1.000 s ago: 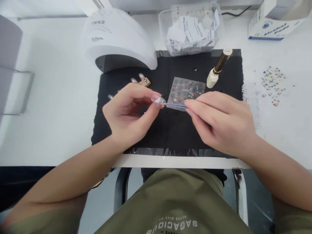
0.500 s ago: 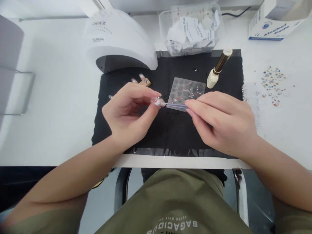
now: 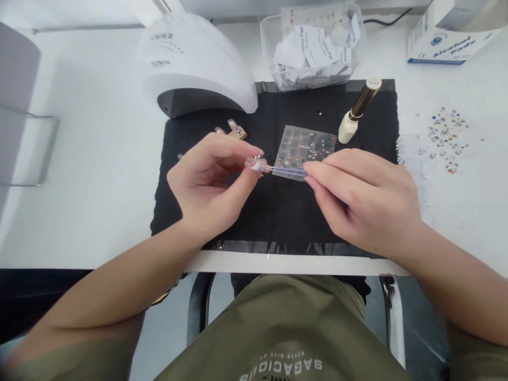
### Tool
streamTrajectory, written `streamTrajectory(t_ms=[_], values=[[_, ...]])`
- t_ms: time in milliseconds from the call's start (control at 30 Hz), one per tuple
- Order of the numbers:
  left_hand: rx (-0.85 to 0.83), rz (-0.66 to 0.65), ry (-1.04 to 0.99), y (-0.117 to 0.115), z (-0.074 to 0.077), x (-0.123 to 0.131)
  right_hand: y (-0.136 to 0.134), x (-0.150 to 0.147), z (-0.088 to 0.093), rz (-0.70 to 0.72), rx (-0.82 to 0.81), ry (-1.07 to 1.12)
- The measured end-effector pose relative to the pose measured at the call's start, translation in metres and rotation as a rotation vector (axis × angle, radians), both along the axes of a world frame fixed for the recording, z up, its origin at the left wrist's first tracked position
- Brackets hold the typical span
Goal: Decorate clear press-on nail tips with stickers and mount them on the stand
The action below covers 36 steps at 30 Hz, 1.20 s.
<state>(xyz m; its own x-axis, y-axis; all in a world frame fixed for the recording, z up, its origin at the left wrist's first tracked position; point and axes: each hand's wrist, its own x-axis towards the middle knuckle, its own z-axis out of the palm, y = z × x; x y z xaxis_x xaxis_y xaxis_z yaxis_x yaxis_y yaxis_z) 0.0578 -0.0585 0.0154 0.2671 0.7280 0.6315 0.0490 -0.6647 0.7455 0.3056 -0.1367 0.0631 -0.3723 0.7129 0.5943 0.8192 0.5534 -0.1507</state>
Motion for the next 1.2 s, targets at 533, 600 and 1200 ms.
streamTrajectory(t_ms=[533, 600, 1200], values=[[0.045, 0.023, 0.056, -0.0005, 0.0004, 0.0, -0.0009, 0.0002, -0.0002, 0.019, -0.014, 0.014], [0.039, 0.006, 0.057, -0.0012, 0.0009, 0.0, -0.0014, 0.0002, 0.0005, 0.028, -0.036, 0.005], [0.01, -0.013, 0.08, -0.0019, -0.0007, -0.0002, 0.0, 0.0004, -0.0012, 0.041, -0.038, -0.001]])
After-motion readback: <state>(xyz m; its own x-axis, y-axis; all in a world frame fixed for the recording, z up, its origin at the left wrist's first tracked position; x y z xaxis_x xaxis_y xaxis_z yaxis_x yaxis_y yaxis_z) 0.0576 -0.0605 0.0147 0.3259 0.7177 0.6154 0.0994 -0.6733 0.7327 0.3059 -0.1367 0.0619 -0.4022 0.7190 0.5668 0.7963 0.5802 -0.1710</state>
